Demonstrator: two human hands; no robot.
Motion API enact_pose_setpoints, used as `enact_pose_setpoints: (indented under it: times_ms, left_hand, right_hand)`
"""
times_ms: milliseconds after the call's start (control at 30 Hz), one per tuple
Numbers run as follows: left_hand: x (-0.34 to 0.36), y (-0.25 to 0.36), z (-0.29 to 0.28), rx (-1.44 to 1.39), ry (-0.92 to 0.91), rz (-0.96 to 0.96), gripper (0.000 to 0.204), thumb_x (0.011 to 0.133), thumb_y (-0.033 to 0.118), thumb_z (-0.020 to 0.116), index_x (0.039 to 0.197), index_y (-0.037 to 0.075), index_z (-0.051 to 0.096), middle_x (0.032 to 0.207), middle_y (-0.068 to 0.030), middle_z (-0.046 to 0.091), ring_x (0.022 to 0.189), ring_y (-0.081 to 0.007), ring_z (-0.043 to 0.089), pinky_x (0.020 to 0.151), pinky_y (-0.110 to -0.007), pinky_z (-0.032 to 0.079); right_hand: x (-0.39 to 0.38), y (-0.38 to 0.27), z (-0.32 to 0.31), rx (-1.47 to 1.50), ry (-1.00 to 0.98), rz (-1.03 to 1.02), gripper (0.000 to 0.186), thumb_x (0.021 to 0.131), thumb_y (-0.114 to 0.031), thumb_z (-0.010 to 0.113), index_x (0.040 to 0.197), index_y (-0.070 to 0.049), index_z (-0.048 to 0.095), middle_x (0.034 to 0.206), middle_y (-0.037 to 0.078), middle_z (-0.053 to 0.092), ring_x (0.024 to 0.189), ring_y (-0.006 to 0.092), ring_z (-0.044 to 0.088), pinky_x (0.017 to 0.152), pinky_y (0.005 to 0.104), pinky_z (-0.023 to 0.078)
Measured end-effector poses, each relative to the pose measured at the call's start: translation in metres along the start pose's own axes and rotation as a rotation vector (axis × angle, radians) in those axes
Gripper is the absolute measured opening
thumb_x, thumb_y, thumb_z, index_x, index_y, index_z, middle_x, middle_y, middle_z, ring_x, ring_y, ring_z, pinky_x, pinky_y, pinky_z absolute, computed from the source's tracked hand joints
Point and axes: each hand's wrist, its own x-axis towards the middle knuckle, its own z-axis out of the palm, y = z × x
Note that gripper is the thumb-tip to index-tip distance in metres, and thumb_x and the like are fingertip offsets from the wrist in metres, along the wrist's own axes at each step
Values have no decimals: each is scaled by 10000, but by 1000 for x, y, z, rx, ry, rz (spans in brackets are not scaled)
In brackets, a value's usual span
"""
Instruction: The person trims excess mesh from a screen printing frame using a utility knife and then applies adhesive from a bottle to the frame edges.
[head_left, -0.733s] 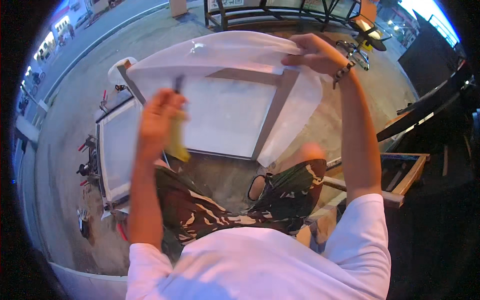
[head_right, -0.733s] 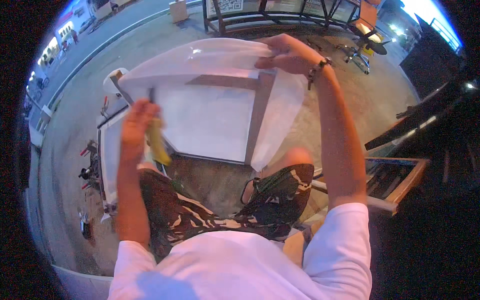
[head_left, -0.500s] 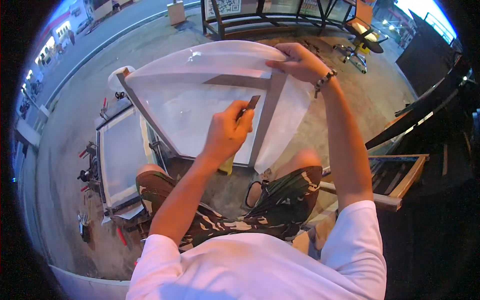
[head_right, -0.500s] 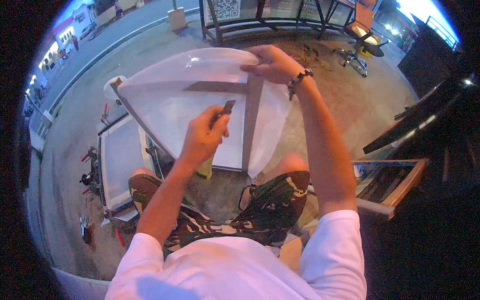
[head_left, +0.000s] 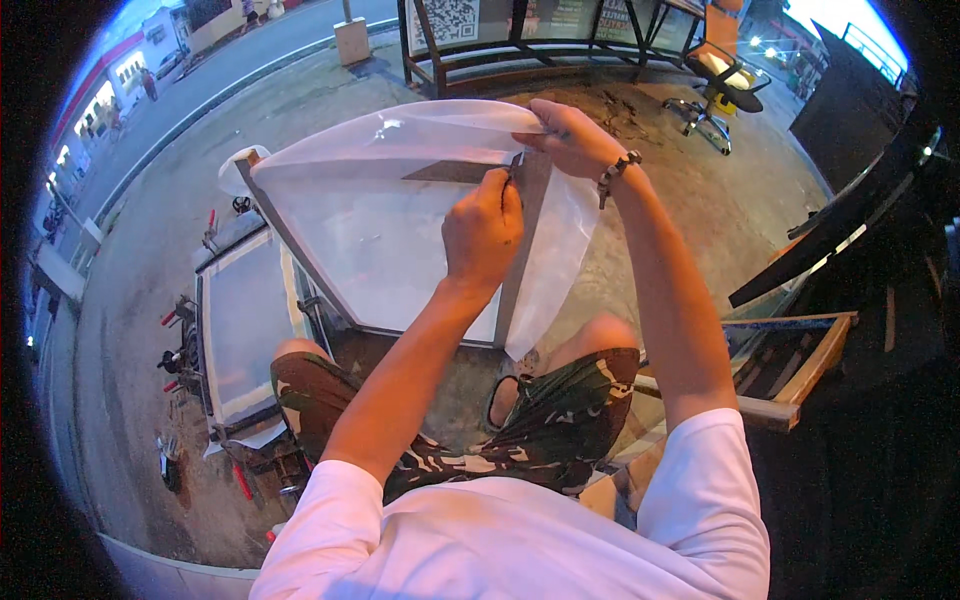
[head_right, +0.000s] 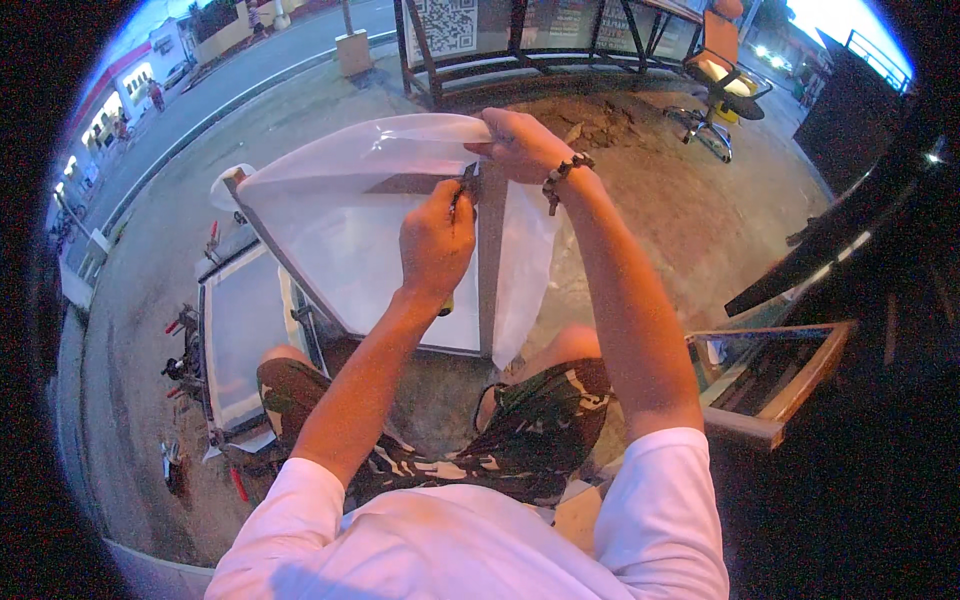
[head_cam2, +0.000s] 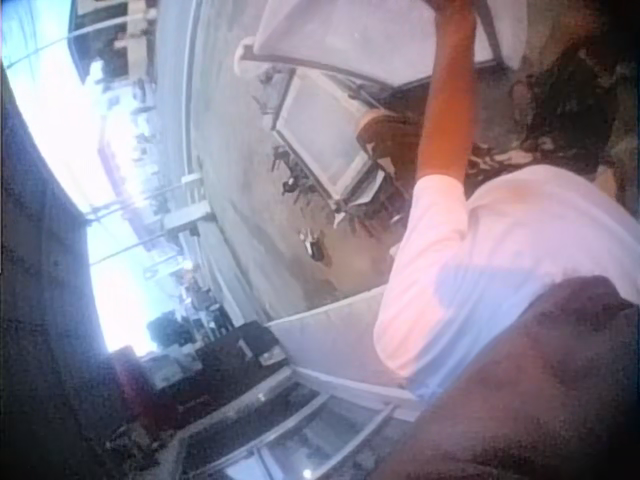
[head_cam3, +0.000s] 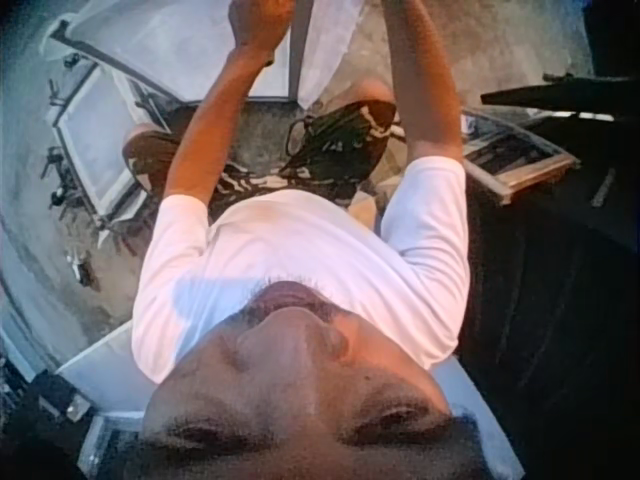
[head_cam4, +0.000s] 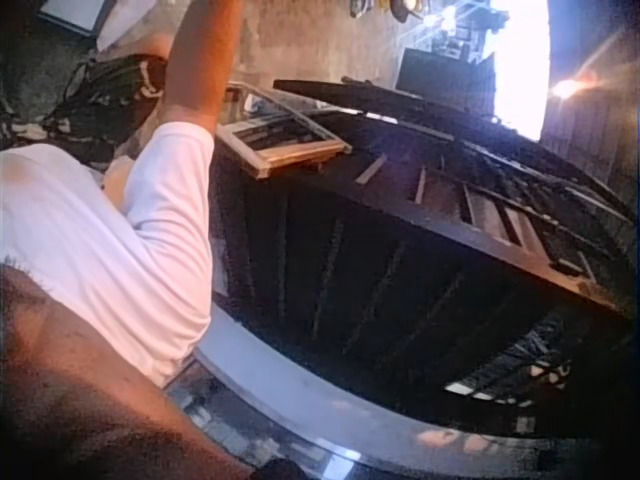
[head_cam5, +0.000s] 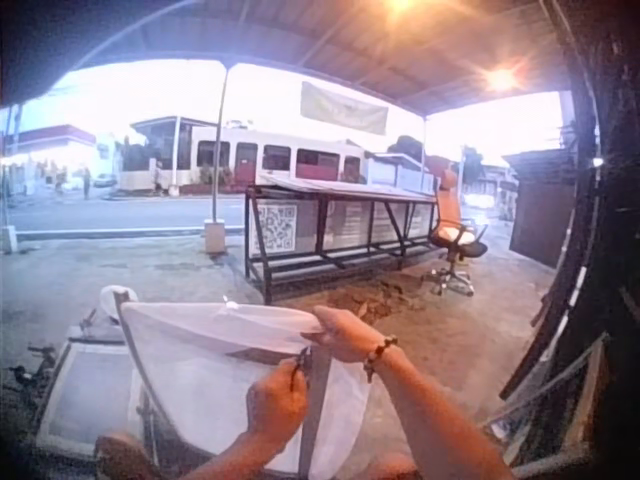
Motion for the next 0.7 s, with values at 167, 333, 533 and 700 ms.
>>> enact_pose_setpoints:
  times_ms: [167,333,533,700]
  left_hand:
    - [3,1,4,32,10,6,94,883,140,542,900,55,579,746,-191,639,671,-408,618,589,-508,476]
    - [6,5,7,71,50,37,119,885,140,543,874,36,600,659,-225,597,635,-412,609,569,-506,452]
    - [8,14,7,188,-10,18,122,856,128,544,874,27,609,663,-234,602,655,-428,615,598,-530,467]
    - [7,15,7,253,-98,-21,128,844,134,549,875,26,609,694,-236,615,695,-434,622,629,-531,478]
  right_hand:
    - [3,6,2,-16,18,4,326,908,-281,630,1003,25,565,894,178,632,831,239,572,757,356,446]
    - [3,11,5,70,26,-29,297,908,-251,631,1013,21,573,895,141,643,831,189,562,755,335,447]
    - [2,13,6,98,36,-35,259,907,-215,629,1005,18,573,878,100,634,818,150,544,749,313,446]
    - [-2,8,6,135,55,-70,253,901,-208,635,995,17,570,853,89,613,804,135,524,734,306,444]
